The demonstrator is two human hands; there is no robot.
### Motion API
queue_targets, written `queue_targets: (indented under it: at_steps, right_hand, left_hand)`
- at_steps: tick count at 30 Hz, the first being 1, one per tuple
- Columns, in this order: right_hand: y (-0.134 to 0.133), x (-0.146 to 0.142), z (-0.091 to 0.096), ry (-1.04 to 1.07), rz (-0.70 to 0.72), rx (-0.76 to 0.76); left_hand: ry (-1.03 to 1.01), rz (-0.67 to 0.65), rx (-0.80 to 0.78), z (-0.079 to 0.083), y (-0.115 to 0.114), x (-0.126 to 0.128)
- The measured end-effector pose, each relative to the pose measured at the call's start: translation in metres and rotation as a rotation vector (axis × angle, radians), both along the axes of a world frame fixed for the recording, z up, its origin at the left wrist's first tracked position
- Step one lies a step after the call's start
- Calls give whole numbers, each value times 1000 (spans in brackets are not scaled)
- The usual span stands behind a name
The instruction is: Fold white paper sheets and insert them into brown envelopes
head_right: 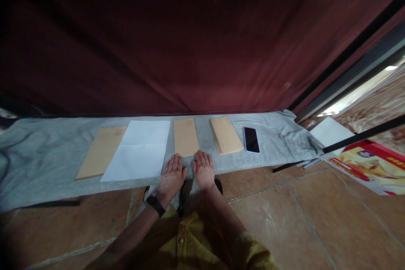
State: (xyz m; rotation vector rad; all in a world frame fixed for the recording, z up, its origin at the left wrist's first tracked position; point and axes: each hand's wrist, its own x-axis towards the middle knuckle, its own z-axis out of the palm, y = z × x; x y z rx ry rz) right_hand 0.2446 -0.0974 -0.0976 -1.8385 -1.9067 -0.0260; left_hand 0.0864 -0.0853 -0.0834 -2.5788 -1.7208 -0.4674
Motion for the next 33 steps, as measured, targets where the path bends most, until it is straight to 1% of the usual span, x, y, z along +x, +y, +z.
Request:
queue_targets:
  at_steps: [3,8,12,17,23,28,33]
  right_hand:
    - [0,-1,0,9,-2,7]
    - [-1,-1,-2,18,2,26]
    - [-1,0,-2,3,5,24]
    - [-1,-1,-2,-2,3,31]
    - [-1,-1,-2,17,12,49]
    - [-2,-1,-2,8,11,39]
    - [0,-2,1,-23,24,42]
  left_hand:
    - [1,6,-3,2,0,4]
    - [-20,-89,-64,6,5,22]
    - [-42,-113,-74,6,8,30]
    - [-23,-66,-76,8,7,25]
    - [28,-6,-90,14,2,11]
    - [36,37,-63,15,-1,1]
    - [12,68,-25,18,5,2]
